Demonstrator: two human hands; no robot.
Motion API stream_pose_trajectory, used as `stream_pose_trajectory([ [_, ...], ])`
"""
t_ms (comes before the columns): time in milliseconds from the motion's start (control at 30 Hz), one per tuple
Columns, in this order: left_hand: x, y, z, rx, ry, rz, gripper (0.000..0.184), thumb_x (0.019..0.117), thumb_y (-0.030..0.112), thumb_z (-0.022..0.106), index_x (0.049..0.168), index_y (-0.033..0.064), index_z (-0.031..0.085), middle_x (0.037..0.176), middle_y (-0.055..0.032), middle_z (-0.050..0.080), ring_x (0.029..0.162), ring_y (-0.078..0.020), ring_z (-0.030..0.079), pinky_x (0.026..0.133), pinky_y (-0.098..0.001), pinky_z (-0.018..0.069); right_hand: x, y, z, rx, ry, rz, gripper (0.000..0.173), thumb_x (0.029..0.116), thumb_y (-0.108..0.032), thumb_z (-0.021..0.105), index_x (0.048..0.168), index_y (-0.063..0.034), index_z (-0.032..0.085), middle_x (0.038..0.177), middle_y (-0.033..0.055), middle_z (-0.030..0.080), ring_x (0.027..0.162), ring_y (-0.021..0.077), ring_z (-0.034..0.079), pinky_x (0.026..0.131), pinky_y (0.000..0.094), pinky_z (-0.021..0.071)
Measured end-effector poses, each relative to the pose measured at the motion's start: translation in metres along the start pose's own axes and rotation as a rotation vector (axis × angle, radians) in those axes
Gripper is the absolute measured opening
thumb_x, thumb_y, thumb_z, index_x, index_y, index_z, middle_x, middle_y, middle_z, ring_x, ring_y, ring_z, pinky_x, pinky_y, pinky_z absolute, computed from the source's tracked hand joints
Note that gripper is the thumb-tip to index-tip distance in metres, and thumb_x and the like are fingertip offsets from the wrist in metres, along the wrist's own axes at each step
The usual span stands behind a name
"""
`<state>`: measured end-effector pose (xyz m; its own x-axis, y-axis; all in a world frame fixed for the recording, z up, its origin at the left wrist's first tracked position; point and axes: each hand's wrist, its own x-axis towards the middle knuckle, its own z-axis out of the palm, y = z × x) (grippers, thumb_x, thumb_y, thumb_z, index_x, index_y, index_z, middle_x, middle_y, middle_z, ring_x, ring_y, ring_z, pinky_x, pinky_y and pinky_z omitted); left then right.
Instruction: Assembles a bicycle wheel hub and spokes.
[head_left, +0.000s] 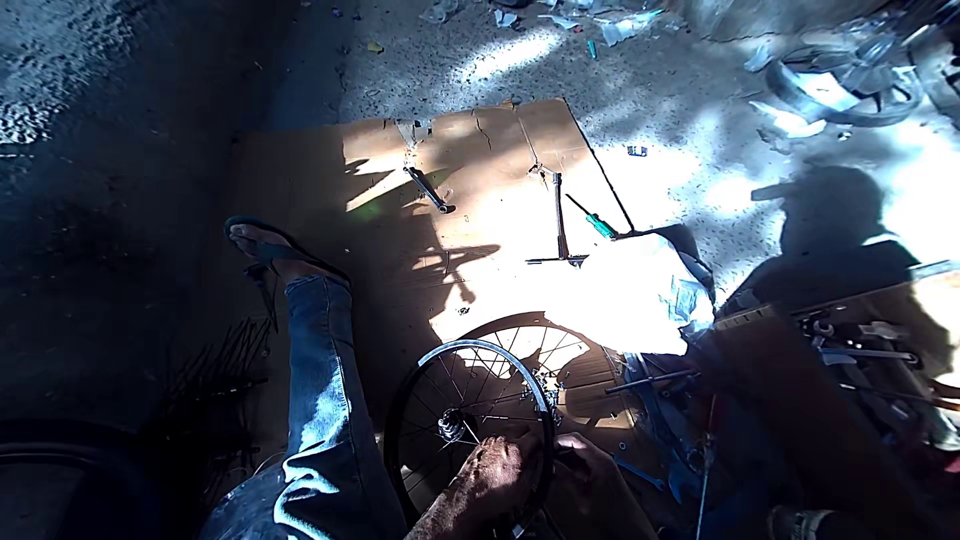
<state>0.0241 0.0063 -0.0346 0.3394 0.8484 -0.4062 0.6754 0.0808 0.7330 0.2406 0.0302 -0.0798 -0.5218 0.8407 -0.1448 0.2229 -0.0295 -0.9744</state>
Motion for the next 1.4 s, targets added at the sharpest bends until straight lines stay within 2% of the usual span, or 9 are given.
stream_pose_trajectory([
  [100,0.0,0.003,-0.001,-0.025,-0.001,-0.026,0.036,0.1016,0.032,0.052,0.128,0.0107,0.063,0.121,-0.0114,0.068,0.113,-0.0254,0.066,0.099,-0.0481,0.0531,0.001,0.006,0.0,-0.057,0.022,-0.03,0.015,0.0943,-0.012,0.067,0.106,-0.0066,0.074,0.107,0.0049,0.071,0.092,0.0108,0.07,0.08,0.0277,0.062],
  [333,0.003,-0.006,0.004,-0.003,-0.014,-0.012,0.033,0.1084,0.029,0.043,0.117,0.0099,0.068,0.119,-0.0114,0.067,0.111,-0.0257,0.066,0.098,-0.0475,0.0535,0.001,-0.001,-0.002,-0.092,-0.04,0.008,0.025,0.0947,-0.012,0.067,0.119,-0.0056,0.067,0.113,0.0058,0.071,0.09,0.0119,0.072,0.08,0.0316,0.0632],
  [533,0.003,-0.009,0.009,-0.06,0.044,-0.022,0.031,0.0999,0.029,0.056,0.125,0.0137,0.066,0.119,-0.0072,0.07,0.112,-0.0209,0.067,0.099,-0.0472,0.0542,0.002,0.004,-0.001,-0.155,-0.012,-0.075,0.015,0.0976,-0.015,0.063,0.104,-0.0033,0.072,0.099,0.009,0.069,0.083,0.0124,0.067,0.075,0.0269,0.059],
  [667,0.005,-0.015,0.01,-0.046,0.06,0.012,0.027,0.1046,0.026,0.051,0.111,0.0106,0.072,0.112,-0.0096,0.069,0.106,-0.0233,0.068,0.094,-0.0461,0.056,0.003,-0.007,-0.001,-0.11,-0.035,-0.029,0.023,0.0999,-0.014,0.062,0.12,-0.0035,0.066,0.112,0.0089,0.07,0.087,0.014,0.071,0.079,0.0326,0.0626],
  [867,0.0,0.001,-0.007,-0.061,0.059,-0.07,0.038,0.1016,0.029,0.053,0.128,0.0049,0.065,0.124,-0.015,0.069,0.118,-0.0271,0.065,0.105,-0.0494,0.0496,0.013,-0.021,0.001,-0.11,-0.003,0.009,0.028,0.0981,-0.015,0.06,0.124,-0.0064,0.063,0.111,0.0081,0.07,0.08,0.0139,0.07,0.074,0.035,0.0614],
  [1000,0.007,-0.019,-0.002,-0.024,0.241,0.086,0.029,0.1056,0.03,0.052,0.106,0.01,0.072,0.105,-0.0073,0.071,0.103,-0.0199,0.068,0.093,-0.0417,0.0565,0.027,-0.017,0.002,-0.136,0.053,-0.106,0.028,0.0988,-0.02,0.061,0.123,-0.0058,0.064,0.113,0.0088,0.069,0.082,0.0125,0.068,0.074,0.0329,0.0604],
  [1167,-0.007,-0.02,0.015,0.329,0.569,0.119,0.028,0.1013,0.026,0.055,0.121,0.0157,0.073,0.126,-0.0088,0.069,0.117,-0.029,0.066,0.097,-0.0489,0.0543,0.039,-0.007,0.0,-0.18,0.067,0.071,0.034,0.0969,-0.021,0.061,0.127,-0.0064,0.062,0.116,0.0085,0.069,0.089,0.014,0.07,0.081,0.0346,0.06],
  [1267,-0.033,-0.008,0.027,0.289,0.76,-0.116,0.029,0.0949,0.029,0.065,0.114,0.0089,0.073,0.115,-0.0115,0.071,0.105,-0.0292,0.068,0.088,-0.0462,0.0568,0.035,0.008,-0.003,-0.161,0.057,0.171,0.037,0.0954,-0.021,0.063,0.131,-0.0104,0.06,0.121,0.0045,0.069,0.097,0.012,0.07,0.086,0.0348,0.0602],
  [1400,-0.041,0.006,0.025,-0.201,0.451,-0.661,0.054,0.0963,0.051,0.066,0.123,0.0043,0.066,0.106,-0.0146,0.073,0.094,-0.0302,0.072,0.086,-0.0541,0.0585,0.028,0.015,-0.002,-0.027,0.08,0.179,0.035,0.0938,-0.012,0.063,0.129,-0.0069,0.061,0.125,0.0069,0.066,0.099,0.0126,0.07,0.086,0.0322,0.0606],
])
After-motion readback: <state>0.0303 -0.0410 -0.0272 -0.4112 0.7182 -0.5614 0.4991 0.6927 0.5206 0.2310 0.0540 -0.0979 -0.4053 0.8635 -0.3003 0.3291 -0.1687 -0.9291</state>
